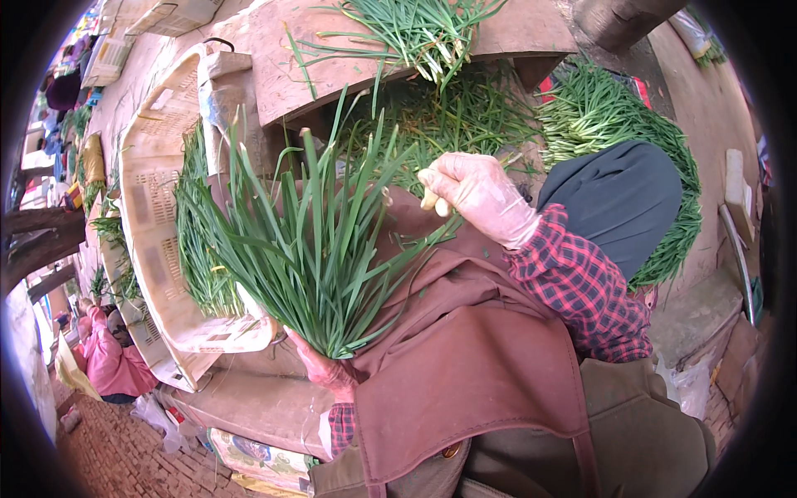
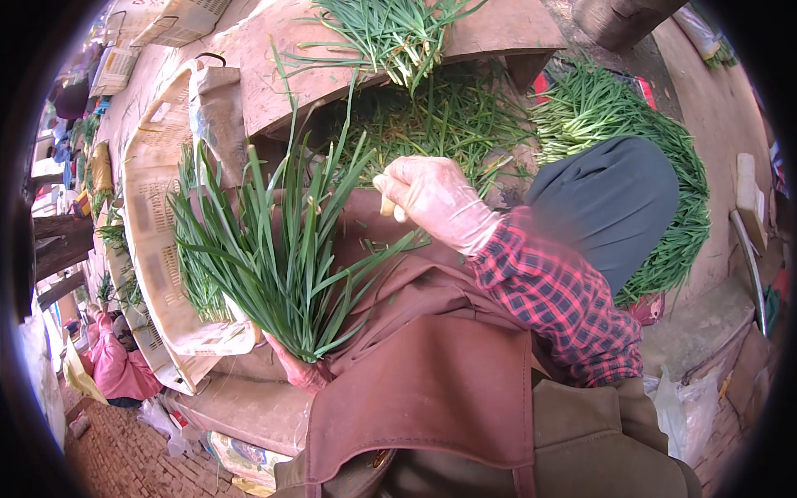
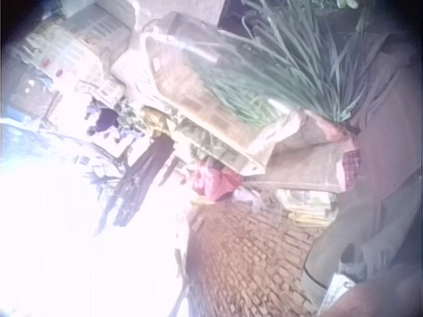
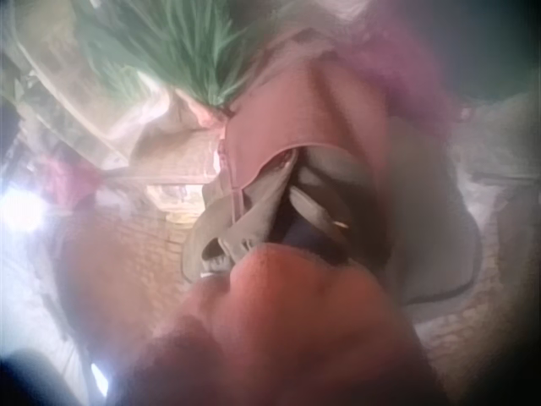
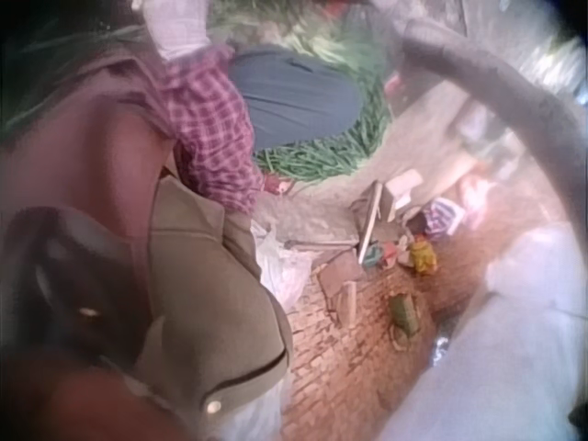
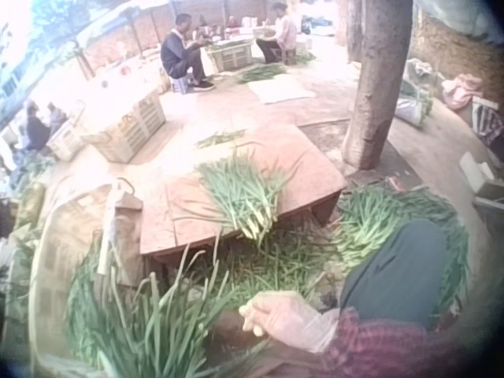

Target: The person picks green chive stalks from a plastic crate and arranges them into bundles on a wooden surface by hand.

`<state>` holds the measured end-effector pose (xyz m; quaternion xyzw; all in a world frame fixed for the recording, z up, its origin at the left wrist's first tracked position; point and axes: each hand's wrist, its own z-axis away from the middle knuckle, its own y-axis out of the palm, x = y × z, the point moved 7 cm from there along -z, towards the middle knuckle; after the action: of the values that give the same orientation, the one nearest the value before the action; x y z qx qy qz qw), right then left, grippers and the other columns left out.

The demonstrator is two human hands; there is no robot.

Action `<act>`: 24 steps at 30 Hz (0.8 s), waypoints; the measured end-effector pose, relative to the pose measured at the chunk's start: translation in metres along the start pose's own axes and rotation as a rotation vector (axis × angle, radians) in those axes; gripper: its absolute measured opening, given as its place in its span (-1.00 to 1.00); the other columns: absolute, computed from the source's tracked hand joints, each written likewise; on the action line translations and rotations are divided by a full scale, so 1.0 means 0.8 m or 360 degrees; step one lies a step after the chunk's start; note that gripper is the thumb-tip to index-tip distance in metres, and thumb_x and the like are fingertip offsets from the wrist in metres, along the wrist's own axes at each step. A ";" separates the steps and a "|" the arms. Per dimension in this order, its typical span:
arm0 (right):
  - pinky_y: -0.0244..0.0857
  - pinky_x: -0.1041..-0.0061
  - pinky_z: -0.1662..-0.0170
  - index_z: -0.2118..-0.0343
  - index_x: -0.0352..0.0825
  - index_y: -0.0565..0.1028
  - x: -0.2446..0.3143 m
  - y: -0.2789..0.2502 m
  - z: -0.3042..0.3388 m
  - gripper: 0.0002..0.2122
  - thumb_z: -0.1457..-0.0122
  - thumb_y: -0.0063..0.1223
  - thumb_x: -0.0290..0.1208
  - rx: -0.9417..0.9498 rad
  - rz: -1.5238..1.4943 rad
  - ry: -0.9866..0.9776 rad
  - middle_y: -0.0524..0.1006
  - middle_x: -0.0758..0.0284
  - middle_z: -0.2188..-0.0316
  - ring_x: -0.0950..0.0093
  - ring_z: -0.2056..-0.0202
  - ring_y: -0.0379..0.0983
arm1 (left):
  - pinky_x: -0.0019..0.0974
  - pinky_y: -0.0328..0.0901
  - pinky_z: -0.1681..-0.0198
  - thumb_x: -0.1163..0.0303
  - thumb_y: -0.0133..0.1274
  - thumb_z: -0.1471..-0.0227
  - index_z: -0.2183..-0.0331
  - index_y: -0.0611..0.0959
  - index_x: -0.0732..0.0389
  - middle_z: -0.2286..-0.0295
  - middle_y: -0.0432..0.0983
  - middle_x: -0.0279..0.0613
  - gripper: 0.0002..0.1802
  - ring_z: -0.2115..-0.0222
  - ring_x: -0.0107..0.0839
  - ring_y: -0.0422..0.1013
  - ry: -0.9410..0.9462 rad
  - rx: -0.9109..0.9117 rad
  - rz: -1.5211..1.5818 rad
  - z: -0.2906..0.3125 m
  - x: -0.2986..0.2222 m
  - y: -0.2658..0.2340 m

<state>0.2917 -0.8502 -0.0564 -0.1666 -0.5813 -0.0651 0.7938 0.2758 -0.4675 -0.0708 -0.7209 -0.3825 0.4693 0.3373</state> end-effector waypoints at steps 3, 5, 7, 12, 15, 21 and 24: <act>0.39 0.34 0.23 0.31 -0.34 0.61 0.024 -0.009 0.019 -0.80 -0.14 0.16 -0.30 -0.0040 0.0536 -0.0847 0.56 0.22 0.40 0.27 0.31 0.51 | -0.11 0.41 0.04 0.12 0.34 0.07 -0.25 0.26 0.32 -0.09 0.40 0.14 -0.02 0.00 0.07 0.44 0.0012 0.0008 0.0030 -0.001 -0.001 0.003; 0.37 0.30 0.13 0.21 -0.35 0.59 0.039 0.002 0.032 -0.70 -0.11 0.20 -0.22 0.0218 0.0524 -0.0824 0.56 0.23 0.35 0.25 0.24 0.49 | -0.11 0.41 0.04 0.12 0.34 0.07 -0.25 0.26 0.33 -0.09 0.40 0.14 -0.02 0.00 0.08 0.44 0.0016 0.0001 0.0056 -0.002 -0.001 0.003; 0.33 0.26 0.10 0.27 -0.37 0.59 0.046 0.025 0.036 -0.61 -0.08 0.21 -0.07 0.0316 0.0468 -0.0966 0.55 0.22 0.41 0.21 0.23 0.48 | -0.11 0.41 0.04 0.11 0.33 0.07 -0.25 0.26 0.33 -0.09 0.40 0.14 -0.02 0.00 0.08 0.44 0.0008 0.0002 0.0086 -0.001 -0.001 0.003; 0.36 0.25 0.28 0.42 -0.31 0.55 0.038 0.117 0.051 -0.67 -0.14 0.12 -0.06 0.0717 0.1076 -0.1112 0.50 0.23 0.54 0.21 0.42 0.49 | -0.12 0.41 0.04 0.14 0.33 0.06 -0.26 0.25 0.33 -0.09 0.39 0.13 -0.03 -0.01 0.06 0.44 0.0039 0.0000 0.0008 -0.003 -0.004 -0.001; 0.33 0.46 0.51 0.45 -0.28 0.55 0.031 0.106 0.041 -0.71 -0.24 0.07 -0.14 0.0467 0.0431 -0.0814 0.54 0.35 0.61 0.47 0.61 0.45 | -0.12 0.41 0.04 0.15 0.32 0.05 -0.26 0.25 0.33 -0.10 0.39 0.13 -0.04 -0.01 0.05 0.44 0.0043 0.0011 -0.0016 -0.001 -0.004 -0.002; 0.31 0.65 0.40 0.36 -0.40 0.54 -0.002 0.000 0.017 -0.76 -0.31 0.07 -0.29 0.0068 -0.0230 0.0097 0.59 0.37 0.53 0.70 0.53 0.40 | -0.12 0.41 0.04 0.18 0.31 0.04 -0.26 0.24 0.32 -0.10 0.39 0.11 -0.05 -0.02 0.02 0.43 0.0020 0.0018 -0.0036 0.004 0.002 0.000; 0.41 0.40 0.23 0.24 -0.38 0.59 0.020 -0.025 0.021 -0.72 -0.19 0.15 -0.21 0.0166 0.0304 -0.0320 0.56 0.24 0.39 0.29 0.36 0.52 | -0.13 0.41 0.04 0.20 0.31 0.04 -0.26 0.24 0.32 -0.11 0.39 0.11 -0.06 -0.02 0.01 0.43 0.0032 0.0030 -0.0023 -0.001 0.000 0.006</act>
<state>0.2754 -0.8616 -0.0326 -0.1851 -0.6421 0.0580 0.7417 0.2775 -0.4696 -0.0749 -0.7196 -0.3798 0.4632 0.3512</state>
